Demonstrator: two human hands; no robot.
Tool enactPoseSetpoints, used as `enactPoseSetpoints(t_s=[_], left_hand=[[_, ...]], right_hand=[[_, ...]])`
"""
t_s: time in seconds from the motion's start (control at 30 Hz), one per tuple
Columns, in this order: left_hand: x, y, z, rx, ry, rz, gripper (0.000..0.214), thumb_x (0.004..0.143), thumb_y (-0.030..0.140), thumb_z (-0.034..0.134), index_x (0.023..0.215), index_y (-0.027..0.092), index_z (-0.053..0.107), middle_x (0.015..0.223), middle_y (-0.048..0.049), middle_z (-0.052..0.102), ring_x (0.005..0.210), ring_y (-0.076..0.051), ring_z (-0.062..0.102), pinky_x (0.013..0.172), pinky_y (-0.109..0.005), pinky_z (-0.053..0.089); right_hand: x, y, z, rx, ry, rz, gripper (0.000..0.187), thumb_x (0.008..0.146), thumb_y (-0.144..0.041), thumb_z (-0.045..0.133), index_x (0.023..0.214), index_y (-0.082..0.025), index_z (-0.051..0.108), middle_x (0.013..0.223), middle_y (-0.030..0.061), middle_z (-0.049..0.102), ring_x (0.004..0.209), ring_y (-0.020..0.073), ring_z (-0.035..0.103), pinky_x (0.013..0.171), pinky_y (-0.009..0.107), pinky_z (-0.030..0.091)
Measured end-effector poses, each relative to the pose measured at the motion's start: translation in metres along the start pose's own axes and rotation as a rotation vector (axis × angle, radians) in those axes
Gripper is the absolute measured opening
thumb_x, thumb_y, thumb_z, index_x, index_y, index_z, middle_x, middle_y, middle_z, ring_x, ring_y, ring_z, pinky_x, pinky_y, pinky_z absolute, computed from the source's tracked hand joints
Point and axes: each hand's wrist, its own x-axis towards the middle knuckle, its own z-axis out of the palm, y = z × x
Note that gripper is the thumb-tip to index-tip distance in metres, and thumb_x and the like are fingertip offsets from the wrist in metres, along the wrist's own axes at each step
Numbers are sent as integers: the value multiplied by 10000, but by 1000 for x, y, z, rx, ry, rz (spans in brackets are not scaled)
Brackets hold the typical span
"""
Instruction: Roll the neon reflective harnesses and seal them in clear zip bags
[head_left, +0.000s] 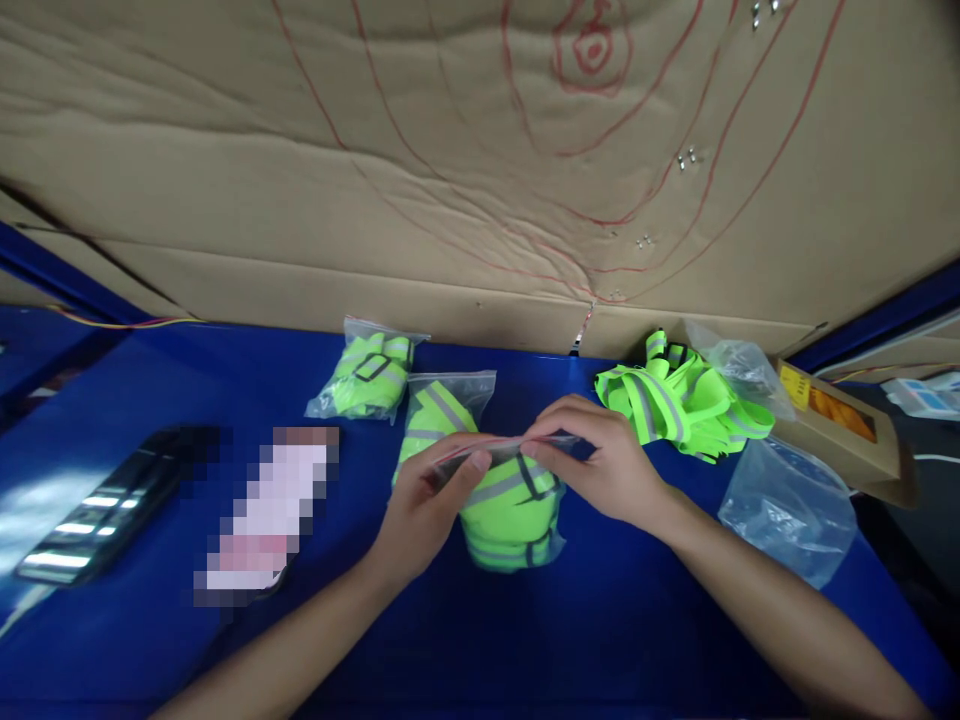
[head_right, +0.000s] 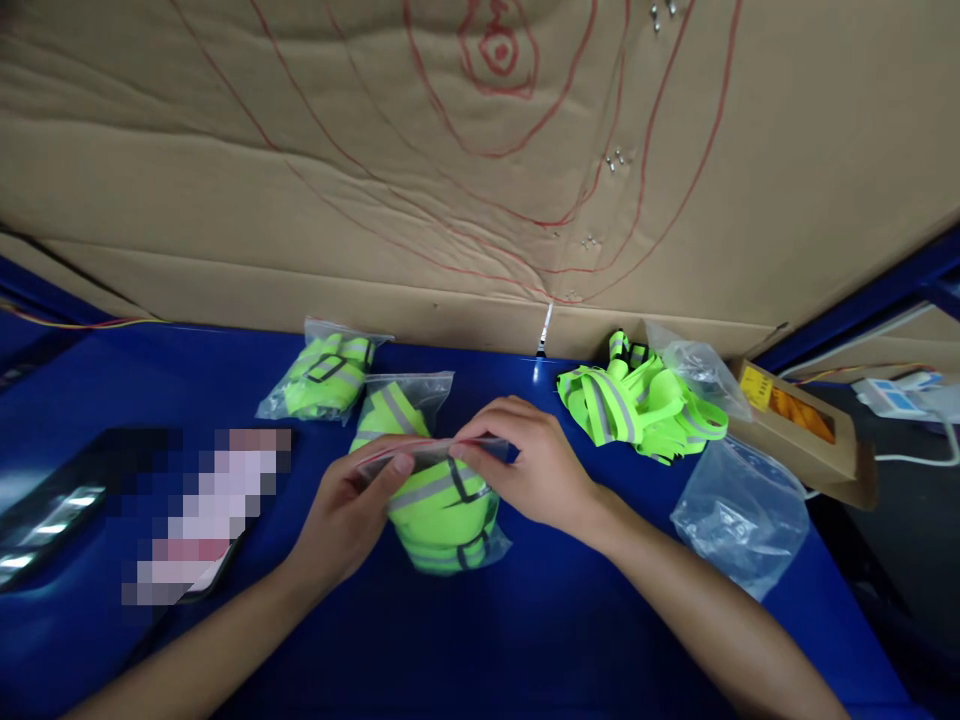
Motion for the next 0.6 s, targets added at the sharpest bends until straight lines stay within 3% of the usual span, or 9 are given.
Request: enactPoseSetpoints(t_s=[0.1, 0.2, 0.43, 0.6], left_hand=[[-1, -6, -2, -73, -21, -17, 306, 1024, 433, 655, 1163, 231, 838, 1210, -77, 804, 1120, -237, 748, 1058, -318, 555], [-2, -9, -5, -90, -26, -52, 294, 1023, 410, 661, 1175, 232, 838, 1231, -70, 802, 1173, -254, 743, 1068, -320, 560], [0, -9, -2, -273, -70, -149, 455, 1016, 545, 624, 1268, 210, 801, 1369, -103, 741, 1330, -306, 678, 1155, -385, 537], [2, -12, 0, -226, -30, -145, 432, 1006, 544, 645, 1227, 216, 817, 1328, -92, 764, 1319, -291, 686, 1165, -358, 525]], right_hand=[[-1, -1, -1, 12, 18, 28, 117, 995, -268, 692, 904, -210, 736, 866, 20, 746, 825, 141, 677, 789, 291, 527], [1, -3, -4, 36, -7, 48, 137, 997, -285, 686, 894, -206, 729, 859, 21, 737, 817, 136, 671, 781, 277, 528], [10, 13, -34, 132, -246, 282, 235, 962, -433, 718, 963, -206, 775, 886, 18, 770, 786, 131, 688, 722, 238, 532], [12, 17, -41, 129, -202, 393, 330, 896, -495, 779, 841, -172, 744, 750, 21, 712, 681, 119, 611, 623, 233, 457]])
